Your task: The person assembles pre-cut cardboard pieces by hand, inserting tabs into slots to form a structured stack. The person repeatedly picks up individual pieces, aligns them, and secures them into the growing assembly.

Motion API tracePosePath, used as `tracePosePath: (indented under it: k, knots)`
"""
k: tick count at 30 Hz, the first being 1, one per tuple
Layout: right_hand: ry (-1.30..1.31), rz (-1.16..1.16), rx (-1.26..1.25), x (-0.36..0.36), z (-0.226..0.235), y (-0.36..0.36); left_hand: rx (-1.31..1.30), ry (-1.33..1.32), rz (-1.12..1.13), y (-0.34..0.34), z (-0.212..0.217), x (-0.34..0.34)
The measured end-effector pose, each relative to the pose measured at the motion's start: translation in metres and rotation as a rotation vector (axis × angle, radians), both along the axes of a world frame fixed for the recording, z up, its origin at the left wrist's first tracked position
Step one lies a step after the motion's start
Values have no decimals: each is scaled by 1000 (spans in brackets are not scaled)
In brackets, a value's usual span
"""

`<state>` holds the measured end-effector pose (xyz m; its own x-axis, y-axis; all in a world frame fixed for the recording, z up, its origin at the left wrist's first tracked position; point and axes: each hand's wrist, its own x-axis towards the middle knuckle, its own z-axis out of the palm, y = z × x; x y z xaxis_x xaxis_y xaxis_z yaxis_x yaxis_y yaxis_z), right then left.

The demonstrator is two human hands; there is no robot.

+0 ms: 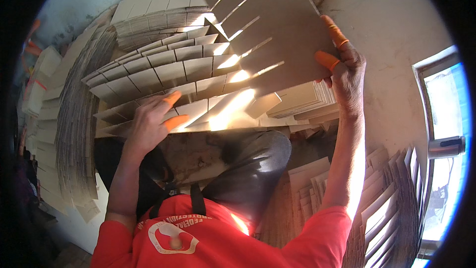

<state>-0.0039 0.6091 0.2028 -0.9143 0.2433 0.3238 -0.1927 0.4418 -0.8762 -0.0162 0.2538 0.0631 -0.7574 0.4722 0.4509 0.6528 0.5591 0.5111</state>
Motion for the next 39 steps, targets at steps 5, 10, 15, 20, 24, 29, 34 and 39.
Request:
tracePosePath:
  k: [5,10,15,20,24,29,34,39]
  knots:
    - [-44,119,2,6,-8,-6,-92,64,-33,27,-15,-15]
    - [-111,89,45,8,-17,-16,-26,-61,-11,41,-24,-17]
    - [-116,77,75,7,-22,-17,-50,-54,-3,47,-28,-16]
    - [-150,99,63,7,-33,-21,-56,-87,9,48,-32,-19]
    - [-132,68,29,10,-32,-24,57,-26,-9,51,-27,-21]
    - [-131,45,94,9,-39,-25,141,198,79,49,-33,-41]
    - [-125,100,79,5,-37,-18,-41,141,55,54,-17,-71]
    - [-95,126,78,0,-43,-15,-38,-70,52,61,-24,-85]
